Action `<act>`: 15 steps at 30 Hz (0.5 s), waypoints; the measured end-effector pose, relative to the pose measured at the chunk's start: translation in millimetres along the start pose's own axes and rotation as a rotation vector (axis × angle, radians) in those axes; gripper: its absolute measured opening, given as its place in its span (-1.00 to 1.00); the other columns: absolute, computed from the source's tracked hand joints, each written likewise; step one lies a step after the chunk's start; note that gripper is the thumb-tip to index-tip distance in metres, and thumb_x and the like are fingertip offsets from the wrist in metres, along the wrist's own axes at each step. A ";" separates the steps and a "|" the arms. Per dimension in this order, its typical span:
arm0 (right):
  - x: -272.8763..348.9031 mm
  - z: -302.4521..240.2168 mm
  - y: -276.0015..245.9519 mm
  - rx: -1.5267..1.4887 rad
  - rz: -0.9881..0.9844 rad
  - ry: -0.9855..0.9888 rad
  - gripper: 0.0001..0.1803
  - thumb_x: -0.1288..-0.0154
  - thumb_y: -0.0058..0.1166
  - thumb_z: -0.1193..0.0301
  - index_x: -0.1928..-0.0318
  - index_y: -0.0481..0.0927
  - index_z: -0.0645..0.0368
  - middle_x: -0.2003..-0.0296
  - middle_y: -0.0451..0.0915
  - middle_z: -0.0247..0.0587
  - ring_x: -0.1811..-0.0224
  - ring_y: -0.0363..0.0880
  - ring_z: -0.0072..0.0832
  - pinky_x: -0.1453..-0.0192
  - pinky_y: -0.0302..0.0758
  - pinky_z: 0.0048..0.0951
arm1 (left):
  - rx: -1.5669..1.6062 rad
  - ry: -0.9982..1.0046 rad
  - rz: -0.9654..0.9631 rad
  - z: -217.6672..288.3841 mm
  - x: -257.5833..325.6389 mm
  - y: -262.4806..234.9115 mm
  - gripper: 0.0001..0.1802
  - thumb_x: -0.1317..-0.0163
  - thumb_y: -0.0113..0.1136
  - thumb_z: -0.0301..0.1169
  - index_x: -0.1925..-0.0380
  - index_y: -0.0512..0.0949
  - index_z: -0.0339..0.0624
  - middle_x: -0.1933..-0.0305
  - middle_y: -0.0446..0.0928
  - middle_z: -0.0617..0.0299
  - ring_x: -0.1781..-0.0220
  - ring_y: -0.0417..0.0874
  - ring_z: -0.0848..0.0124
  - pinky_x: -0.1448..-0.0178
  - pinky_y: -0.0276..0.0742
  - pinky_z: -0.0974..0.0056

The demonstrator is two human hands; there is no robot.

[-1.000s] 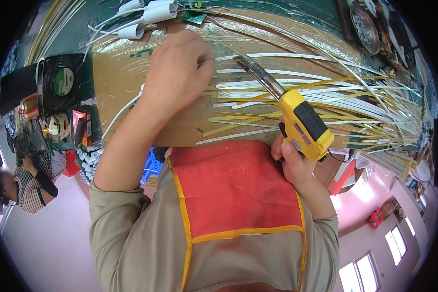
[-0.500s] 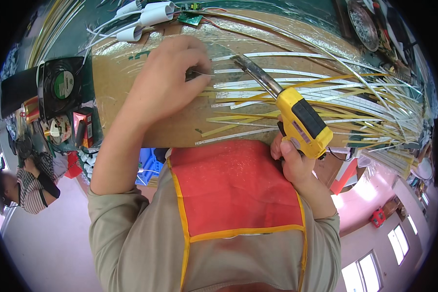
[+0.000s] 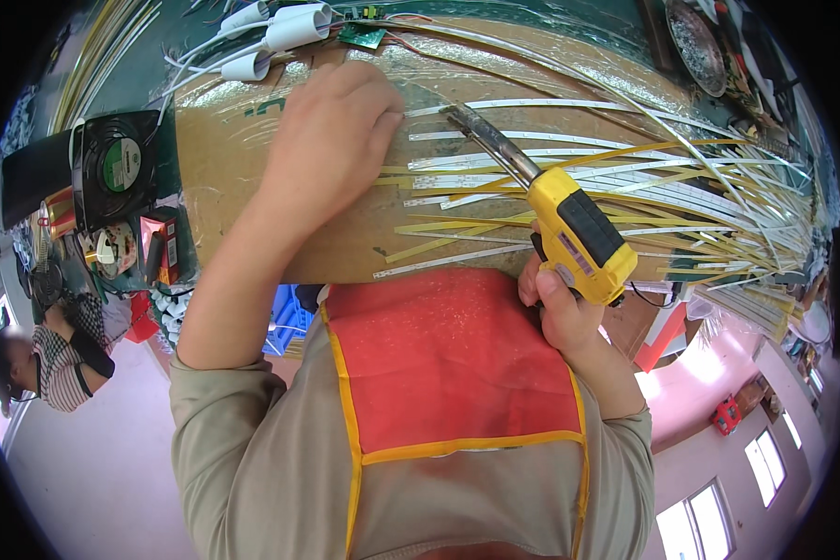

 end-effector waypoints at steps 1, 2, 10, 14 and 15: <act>-0.1 0.0 0.0 0.005 -0.002 -0.003 -0.40 -0.34 0.12 0.27 -0.26 0.28 0.35 0.50 0.39 -0.27 0.54 0.34 -0.55 0.44 0.36 -0.48 | -0.009 -0.002 0.004 0.3 0.0 0.2 -0.91 -0.16 0.23 -0.46 0.36 0.60 -0.25 0.20 0.57 0.12 0.08 0.57 0.08 -0.03 0.48 0.12; 0.1 0.4 -0.5 0.016 -0.001 -0.008 -0.40 -0.34 0.12 0.28 -0.27 0.28 0.35 0.50 0.39 -0.27 0.54 0.34 -0.55 0.44 0.36 -0.48 | -0.001 -0.019 -0.007 -0.4 -0.4 1.3 -0.91 -0.15 0.23 -0.47 0.37 0.60 -0.25 0.20 0.57 0.12 0.07 0.57 0.08 -0.03 0.48 0.12; -0.1 -1.6 1.7 0.018 0.003 -0.016 -0.41 -0.33 0.11 0.31 -0.27 0.28 0.35 0.48 0.39 -0.27 0.53 0.34 -0.55 0.43 0.37 -0.48 | 0.011 -0.078 -0.033 -5.2 -1.7 5.6 -0.92 -0.12 0.22 -0.47 0.41 0.59 -0.26 0.20 0.57 0.13 0.05 0.57 0.10 -0.05 0.48 0.12; 0.4 -1.0 1.6 0.025 -0.005 -0.022 -0.42 -0.33 0.12 0.31 -0.25 0.29 0.34 0.47 0.41 -0.27 0.51 0.36 -0.55 0.43 0.38 -0.49 | 0.009 -0.071 -0.041 -5.3 -3.5 6.6 -0.91 -0.12 0.22 -0.46 0.42 0.58 -0.26 0.21 0.57 0.13 0.04 0.56 0.09 -0.06 0.47 0.11; 0.3 -1.7 2.2 0.029 -0.011 -0.029 -0.42 -0.32 0.12 0.32 -0.25 0.30 0.34 0.47 0.41 -0.27 0.51 0.36 -0.55 0.42 0.38 -0.49 | 0.004 -0.062 -0.041 -4.9 -3.9 6.7 -0.91 -0.12 0.21 -0.46 0.42 0.58 -0.26 0.21 0.57 0.12 0.05 0.56 0.09 -0.06 0.47 0.11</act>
Point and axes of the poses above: each hand's wrist, its own x-axis away from the middle knuckle, its own y-axis out of the palm, z = x × y, the point moved 8 cm from there along -x, towards the middle knuckle
